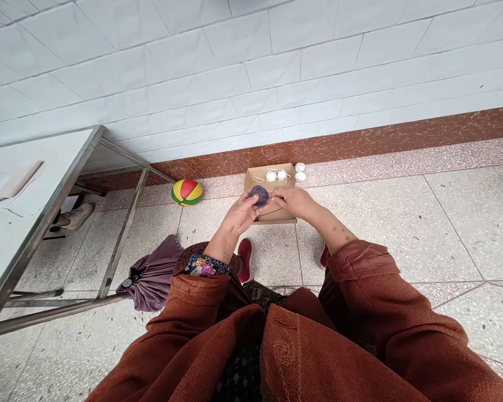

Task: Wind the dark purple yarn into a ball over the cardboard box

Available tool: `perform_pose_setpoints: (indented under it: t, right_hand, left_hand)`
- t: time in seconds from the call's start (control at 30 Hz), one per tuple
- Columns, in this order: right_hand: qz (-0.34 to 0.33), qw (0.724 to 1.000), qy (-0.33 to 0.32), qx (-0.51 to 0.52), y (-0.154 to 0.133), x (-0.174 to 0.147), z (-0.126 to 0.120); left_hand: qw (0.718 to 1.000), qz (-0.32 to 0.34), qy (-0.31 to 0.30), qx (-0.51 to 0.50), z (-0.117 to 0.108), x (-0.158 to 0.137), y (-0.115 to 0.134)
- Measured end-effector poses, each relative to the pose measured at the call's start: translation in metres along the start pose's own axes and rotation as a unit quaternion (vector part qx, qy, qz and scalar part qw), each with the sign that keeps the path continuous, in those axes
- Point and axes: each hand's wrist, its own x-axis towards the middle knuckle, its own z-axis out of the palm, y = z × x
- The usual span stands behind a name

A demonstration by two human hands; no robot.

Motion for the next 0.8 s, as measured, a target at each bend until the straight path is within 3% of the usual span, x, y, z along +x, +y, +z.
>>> perform_pose_setpoints:
  t: [0.17,0.27,0.37,0.47,0.57,0.8]
  right_hand:
    - [-0.05,0.989,-0.078,0.118,-0.016,-0.008,-0.005]
    - [-0.051,0.981,-0.038,0.183,-0.02,-0.006,-0.01]
    - [-0.056,0.98,0.03,0.19,-0.016,0.0,-0.012]
    - [-0.02,0.981,0.047,0.188,-0.008,0.007,-0.009]
    - [0.029,0.984,0.019,0.173,-0.001,0.01,-0.003]
    - [0.027,0.998,-0.018,0.063,0.008,0.002,-0.004]
  left_hand:
    - [0.995,-0.016,0.04,0.094,-0.004,0.003,-0.008]
    - [0.984,0.002,0.042,0.175,-0.002,0.001,-0.011]
    - [0.977,-0.009,-0.027,0.213,0.002,-0.005,-0.01]
    - [0.981,-0.035,-0.112,0.153,0.006,-0.012,-0.005]
    - [0.987,-0.033,-0.141,0.071,0.009,-0.016,0.0]
    - [0.999,0.013,-0.033,0.004,0.003,-0.005,0.0]
